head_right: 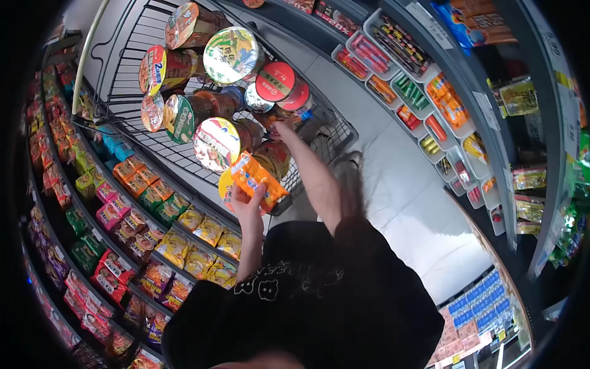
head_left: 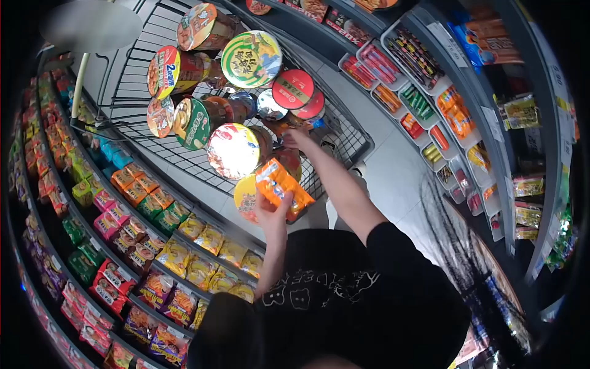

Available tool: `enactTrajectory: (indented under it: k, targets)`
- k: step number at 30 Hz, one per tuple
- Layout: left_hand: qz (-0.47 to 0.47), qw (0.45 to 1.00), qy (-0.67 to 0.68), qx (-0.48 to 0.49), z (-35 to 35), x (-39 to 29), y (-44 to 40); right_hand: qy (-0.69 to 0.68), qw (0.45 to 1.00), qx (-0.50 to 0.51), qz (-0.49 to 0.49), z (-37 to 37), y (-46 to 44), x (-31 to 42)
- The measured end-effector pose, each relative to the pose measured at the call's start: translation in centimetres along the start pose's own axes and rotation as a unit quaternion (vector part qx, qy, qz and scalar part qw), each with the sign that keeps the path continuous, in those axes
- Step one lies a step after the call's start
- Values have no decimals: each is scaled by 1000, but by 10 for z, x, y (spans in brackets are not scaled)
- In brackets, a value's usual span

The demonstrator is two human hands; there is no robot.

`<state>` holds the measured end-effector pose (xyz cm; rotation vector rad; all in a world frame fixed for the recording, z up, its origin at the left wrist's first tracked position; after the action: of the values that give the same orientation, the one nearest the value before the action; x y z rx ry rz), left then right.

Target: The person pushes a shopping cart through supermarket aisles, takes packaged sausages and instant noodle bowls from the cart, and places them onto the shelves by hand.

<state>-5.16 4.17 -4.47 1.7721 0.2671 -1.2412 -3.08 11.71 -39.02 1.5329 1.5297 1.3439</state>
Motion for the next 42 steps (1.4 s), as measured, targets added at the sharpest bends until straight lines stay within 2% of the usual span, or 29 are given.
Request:
enactTrajectory:
  k: [2,5,9,11,12,14,15,17,18,20,21,23,25,27,29,30,31,33,34,35,37,39,41,42]
  targets:
    - [32,998,-24,-54,9,-1,16,59,990,-124,31,3,-9,0]
    - [16,998,-39,-46,24,3,2,125,950,-278,72,0,-8,9]
    - [-1,998,2,-56,28,-1,4,148,938,-303,84,11,-12,4]
    - [9,998,-2,-55,30,-4,2,135,939,-277,155,18,-48,-9]
    - [24,998,11,-58,32,-1,1,140,938,-275,156,18,-40,-6]
    - [31,999,25,-33,36,7,-4,66,955,-281,74,17,-6,-1]
    - [30,999,25,-29,37,6,-7,62,954,-283,77,15,25,15]
    - [-21,999,19,-26,38,-5,-12,194,936,-173,238,-6,109,67]
    - [-71,997,-3,-18,43,-7,-18,189,935,-183,238,7,131,67]
    - [-141,989,-31,12,24,-44,-16,81,939,-84,324,19,180,67]
    - [-197,978,-68,15,17,-63,-16,-83,941,14,328,11,246,81]
    - [-247,942,-215,69,8,-70,-28,-212,901,89,367,27,312,87]
    - [-75,960,-199,185,-15,-52,-41,-212,880,101,413,48,372,94]
    - [-95,940,-228,235,-53,-62,-32,-235,859,75,449,70,416,94]
    - [-16,922,-147,358,-95,-51,-14,-245,841,75,477,88,445,87]
    - [3,915,-111,388,-110,-40,-5,-241,825,65,507,96,459,86]
    - [42,923,-76,376,-119,-22,2,-247,813,50,525,106,468,81]
    - [29,834,-201,513,-156,-12,34,-290,799,17,527,125,473,62]
    - [-6,862,-170,477,-177,-28,68,-313,792,-16,524,134,475,49]
    - [44,839,-211,500,-185,1,70,-335,781,-45,525,147,473,39]
    - [83,840,-201,498,-204,17,94,-363,746,-29,557,172,476,20]
    - [74,829,-227,506,-220,34,112,-341,747,-22,570,195,497,15]
    - [71,825,-249,502,-233,52,133,-228,826,-142,496,210,515,0]
    - [17,813,-270,515,-245,55,146,-241,819,-157,496,228,515,-11]
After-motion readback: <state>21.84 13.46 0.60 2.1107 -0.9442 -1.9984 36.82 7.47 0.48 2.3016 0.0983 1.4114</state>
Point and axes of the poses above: each hand's wrist, its own y-axis away from the middle knuckle, its own z-axis out of the back of the hand, x = y × z, the point moved 8 cm from there along -y, towards the middle knuckle, and after that the axes turned 2 degrees about x, right-handed, at the moved point
